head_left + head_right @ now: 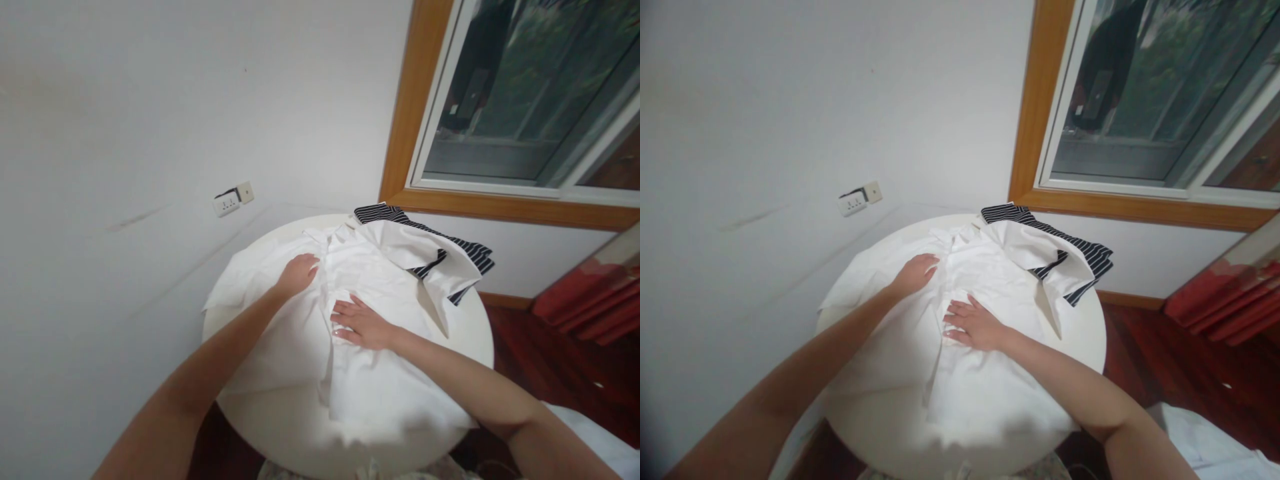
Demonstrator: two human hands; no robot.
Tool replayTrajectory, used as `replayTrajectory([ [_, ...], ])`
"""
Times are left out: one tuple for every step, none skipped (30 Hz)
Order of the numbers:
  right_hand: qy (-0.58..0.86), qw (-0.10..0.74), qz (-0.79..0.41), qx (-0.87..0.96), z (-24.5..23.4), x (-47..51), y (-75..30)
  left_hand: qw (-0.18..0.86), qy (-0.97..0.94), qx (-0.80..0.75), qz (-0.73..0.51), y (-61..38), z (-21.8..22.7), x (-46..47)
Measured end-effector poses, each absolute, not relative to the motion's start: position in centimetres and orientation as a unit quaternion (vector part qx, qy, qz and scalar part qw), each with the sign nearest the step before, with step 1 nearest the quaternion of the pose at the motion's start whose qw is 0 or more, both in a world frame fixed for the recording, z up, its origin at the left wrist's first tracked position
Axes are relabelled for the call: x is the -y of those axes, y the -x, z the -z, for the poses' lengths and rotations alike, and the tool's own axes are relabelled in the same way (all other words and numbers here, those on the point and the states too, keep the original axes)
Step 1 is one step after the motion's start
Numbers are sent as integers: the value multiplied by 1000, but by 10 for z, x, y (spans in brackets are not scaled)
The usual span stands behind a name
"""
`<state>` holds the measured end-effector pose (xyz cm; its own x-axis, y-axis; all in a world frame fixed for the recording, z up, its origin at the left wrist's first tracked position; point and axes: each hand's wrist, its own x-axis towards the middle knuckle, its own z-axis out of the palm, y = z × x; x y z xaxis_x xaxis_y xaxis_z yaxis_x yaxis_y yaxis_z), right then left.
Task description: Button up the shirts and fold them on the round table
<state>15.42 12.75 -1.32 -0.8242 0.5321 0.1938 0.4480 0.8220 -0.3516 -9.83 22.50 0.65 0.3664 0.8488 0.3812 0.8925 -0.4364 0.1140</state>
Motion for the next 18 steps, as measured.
replayTrajectory([
  [256, 151, -152, 942, 13, -128, -154, 33, 840, 505, 196, 95, -14, -207],
  [253, 159, -160, 941, 12, -129, -155, 11, 852, 485, 198, 93, -21, -187],
  [249, 166, -171, 939, 12, -129, -155, -7, 860, 469, 199, 91, -28, -165],
  [245, 171, -182, 937, 12, -131, -156, -19, 866, 459, 195, 91, -33, -142],
  [241, 175, -194, 935, 12, -132, -156, -36, 874, 449, 183, 92, -38, -119],
  [238, 179, -204, 932, 12, -133, -157, -52, 885, 433, 166, 93, -40, -98],
  [236, 181, -213, 931, 12, -135, -157, -61, 897, 415, 138, 96, -41, -78],
  [235, 183, -220, 929, 13, -136, -158, -57, 903, 408, 125, 99, -40, -61],
  [234, 183, -225, 928, 13, -138, -158, -49, 908, 400, 116, 102, -36, -47],
  [234, 184, -229, 927, 13, -140, -158, -40, 912, 392, 111, 106, -31, -37],
  [234, 186, -231, 926, 13, -142, -158, -33, 917, 383, 106, 109, -24, -30],
  [232, 187, -232, 926, 13, -144, -158, -26, 920, 376, 106, 112, -17, -26],
  [230, 187, -232, 926, 12, -146, -158, -21, 921, 373, 107, 114, -11, -25],
  [228, 188, -230, 927, 10, -148, -158, -17, 921, 373, 110, 116, -5, -26],
  [226, 189, -228, 928, 7, -149, -159, -15, 919, 377, 114, 117, -1, -30],
  [225, 191, -223, 929, 2, -149, -160, -16, 917, 382, 117, 118, 2, -34],
  [226, 196, -216, 929, -5, -146, -161, -21, 914, 386, 120, 118, 3, -39],
  [226, 203, -207, 930, -14, -142, -164, -31, 911, 391, 125, 118, 1, -44],
])
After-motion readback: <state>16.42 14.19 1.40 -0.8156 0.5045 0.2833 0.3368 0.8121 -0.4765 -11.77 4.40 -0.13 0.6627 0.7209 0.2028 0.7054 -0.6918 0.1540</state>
